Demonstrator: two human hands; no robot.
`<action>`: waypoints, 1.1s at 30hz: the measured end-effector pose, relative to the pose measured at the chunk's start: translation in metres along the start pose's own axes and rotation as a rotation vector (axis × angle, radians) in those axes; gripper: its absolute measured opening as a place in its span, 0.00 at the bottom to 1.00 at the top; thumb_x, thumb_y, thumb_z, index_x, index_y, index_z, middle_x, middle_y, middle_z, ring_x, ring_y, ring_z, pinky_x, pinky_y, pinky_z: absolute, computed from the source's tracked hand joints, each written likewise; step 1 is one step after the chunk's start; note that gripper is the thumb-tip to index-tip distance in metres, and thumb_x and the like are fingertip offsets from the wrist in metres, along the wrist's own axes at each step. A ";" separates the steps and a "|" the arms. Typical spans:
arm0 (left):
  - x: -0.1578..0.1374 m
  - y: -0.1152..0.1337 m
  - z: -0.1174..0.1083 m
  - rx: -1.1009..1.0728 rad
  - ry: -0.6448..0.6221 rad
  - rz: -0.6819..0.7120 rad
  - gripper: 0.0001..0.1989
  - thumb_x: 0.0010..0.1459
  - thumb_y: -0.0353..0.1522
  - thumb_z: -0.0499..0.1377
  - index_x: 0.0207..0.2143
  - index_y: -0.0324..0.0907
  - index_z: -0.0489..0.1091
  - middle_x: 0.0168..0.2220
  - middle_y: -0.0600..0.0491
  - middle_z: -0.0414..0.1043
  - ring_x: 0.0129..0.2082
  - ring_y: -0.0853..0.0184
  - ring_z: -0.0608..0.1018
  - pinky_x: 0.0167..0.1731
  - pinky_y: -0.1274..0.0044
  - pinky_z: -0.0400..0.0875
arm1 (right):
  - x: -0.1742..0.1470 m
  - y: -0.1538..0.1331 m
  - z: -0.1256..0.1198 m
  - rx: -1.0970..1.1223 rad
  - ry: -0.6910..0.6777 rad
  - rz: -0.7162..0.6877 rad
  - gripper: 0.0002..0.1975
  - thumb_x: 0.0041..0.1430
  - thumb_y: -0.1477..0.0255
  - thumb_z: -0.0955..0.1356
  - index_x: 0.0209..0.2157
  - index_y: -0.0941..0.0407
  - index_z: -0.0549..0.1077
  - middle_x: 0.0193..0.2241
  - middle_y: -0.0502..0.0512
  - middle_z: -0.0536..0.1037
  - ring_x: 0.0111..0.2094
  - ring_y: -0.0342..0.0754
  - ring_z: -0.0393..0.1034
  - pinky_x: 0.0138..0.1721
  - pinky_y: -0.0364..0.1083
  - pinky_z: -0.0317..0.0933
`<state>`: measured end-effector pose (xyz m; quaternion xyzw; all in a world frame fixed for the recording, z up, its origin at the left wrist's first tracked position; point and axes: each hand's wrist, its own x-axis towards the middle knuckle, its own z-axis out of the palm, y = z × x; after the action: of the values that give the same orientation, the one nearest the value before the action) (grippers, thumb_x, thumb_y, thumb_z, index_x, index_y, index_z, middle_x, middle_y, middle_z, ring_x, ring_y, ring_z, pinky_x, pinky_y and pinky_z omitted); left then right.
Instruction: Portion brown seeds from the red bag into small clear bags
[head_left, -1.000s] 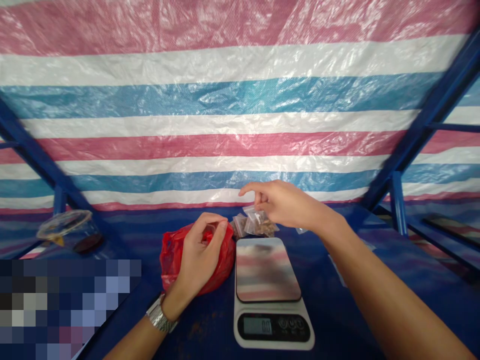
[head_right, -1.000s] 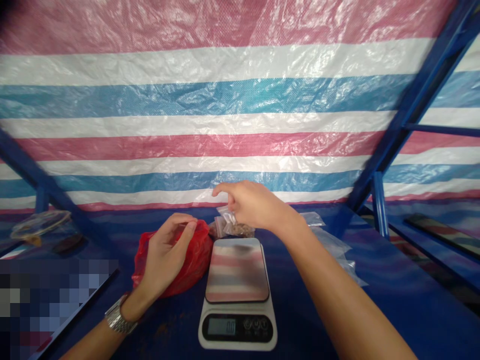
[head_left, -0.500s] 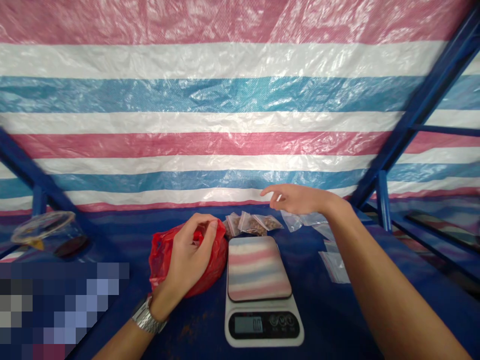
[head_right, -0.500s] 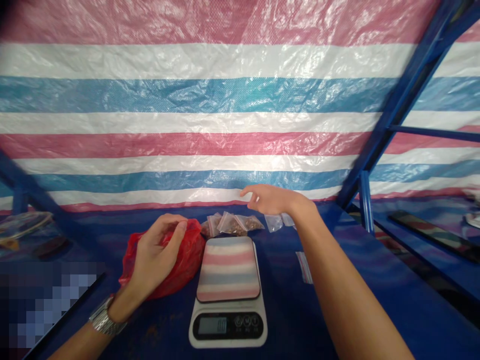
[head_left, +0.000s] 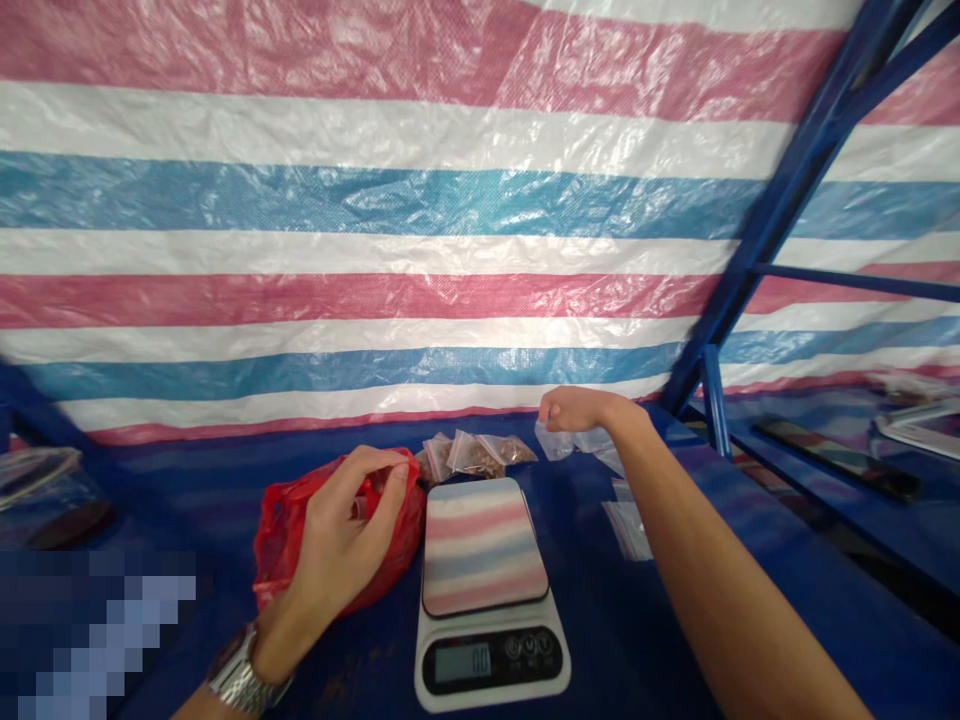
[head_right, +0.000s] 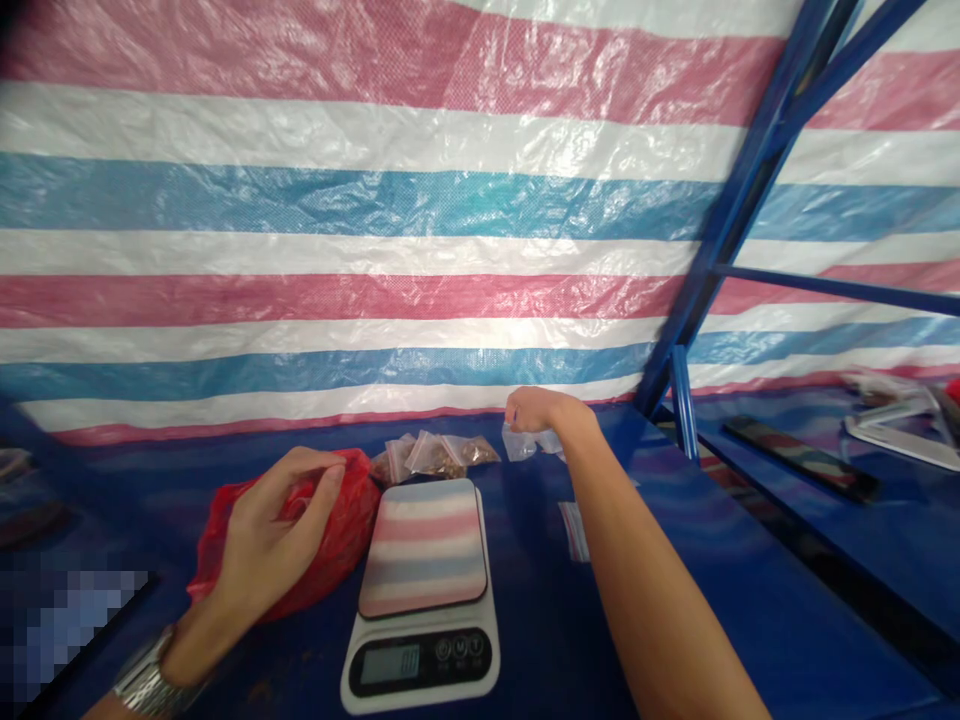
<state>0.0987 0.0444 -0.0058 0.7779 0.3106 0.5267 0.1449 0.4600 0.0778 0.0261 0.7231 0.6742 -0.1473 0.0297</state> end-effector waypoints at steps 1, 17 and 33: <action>0.001 0.001 0.000 0.002 0.002 0.000 0.06 0.67 0.33 0.59 0.38 0.43 0.75 0.36 0.54 0.79 0.36 0.67 0.80 0.38 0.76 0.73 | 0.001 0.001 -0.001 0.021 0.023 -0.019 0.18 0.55 0.75 0.71 0.48 0.58 0.80 0.45 0.59 0.84 0.42 0.52 0.78 0.38 0.43 0.66; 0.000 -0.002 0.000 -0.006 -0.002 -0.002 0.05 0.65 0.33 0.60 0.38 0.45 0.76 0.37 0.52 0.80 0.37 0.64 0.80 0.40 0.74 0.74 | -0.016 -0.014 -0.012 0.107 0.008 -0.015 0.20 0.54 0.75 0.72 0.50 0.60 0.79 0.42 0.60 0.83 0.38 0.51 0.77 0.33 0.43 0.63; 0.000 0.004 0.003 -0.198 -0.078 -0.290 0.11 0.61 0.40 0.64 0.38 0.41 0.78 0.34 0.51 0.80 0.35 0.64 0.80 0.38 0.74 0.75 | -0.076 -0.154 -0.025 0.744 0.353 -0.718 0.16 0.61 0.74 0.68 0.51 0.53 0.75 0.27 0.45 0.73 0.26 0.41 0.65 0.29 0.41 0.59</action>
<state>0.1027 0.0417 -0.0053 0.7268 0.3601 0.4977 0.3073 0.3091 0.0242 0.0930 0.4227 0.7759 -0.2531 -0.3940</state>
